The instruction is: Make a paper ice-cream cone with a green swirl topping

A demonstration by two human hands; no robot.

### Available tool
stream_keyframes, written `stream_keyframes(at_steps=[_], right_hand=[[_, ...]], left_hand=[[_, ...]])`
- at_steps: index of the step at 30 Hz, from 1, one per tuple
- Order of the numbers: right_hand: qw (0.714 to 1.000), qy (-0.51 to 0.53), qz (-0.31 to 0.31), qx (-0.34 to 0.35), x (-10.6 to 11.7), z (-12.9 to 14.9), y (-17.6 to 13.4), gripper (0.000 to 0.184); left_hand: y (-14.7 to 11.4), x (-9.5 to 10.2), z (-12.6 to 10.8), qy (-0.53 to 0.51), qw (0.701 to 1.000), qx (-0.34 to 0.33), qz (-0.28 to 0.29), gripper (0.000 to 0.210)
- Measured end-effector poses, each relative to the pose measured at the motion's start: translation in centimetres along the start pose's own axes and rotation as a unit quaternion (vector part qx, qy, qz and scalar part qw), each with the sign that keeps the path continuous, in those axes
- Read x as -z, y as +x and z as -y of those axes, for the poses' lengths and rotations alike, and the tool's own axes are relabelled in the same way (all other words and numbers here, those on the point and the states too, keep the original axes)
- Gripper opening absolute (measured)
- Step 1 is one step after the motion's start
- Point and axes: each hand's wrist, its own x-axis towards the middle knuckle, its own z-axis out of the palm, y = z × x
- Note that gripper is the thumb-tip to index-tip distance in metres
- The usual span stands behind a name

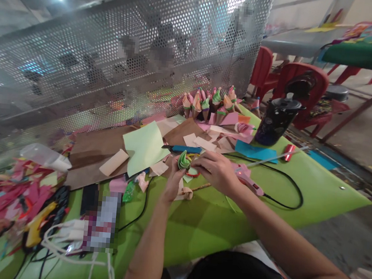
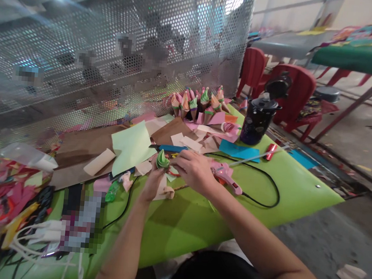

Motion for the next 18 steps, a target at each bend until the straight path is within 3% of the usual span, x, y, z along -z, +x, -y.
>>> stream_keyframes(at_steps=[6,18], right_hand=[[1.0,0.001,-0.017,0.004,-0.03,-0.29,-0.31,0.02],[0.999,-0.03,0.039,0.013,-0.07,0.1,-0.46,0.022]], left_hand=[[-0.01,0.09,-0.03,0.037,0.999,-0.005,-0.012,0.036],[-0.15,-0.04,-0.46,0.064,0.998,-0.018,-0.009,0.035]])
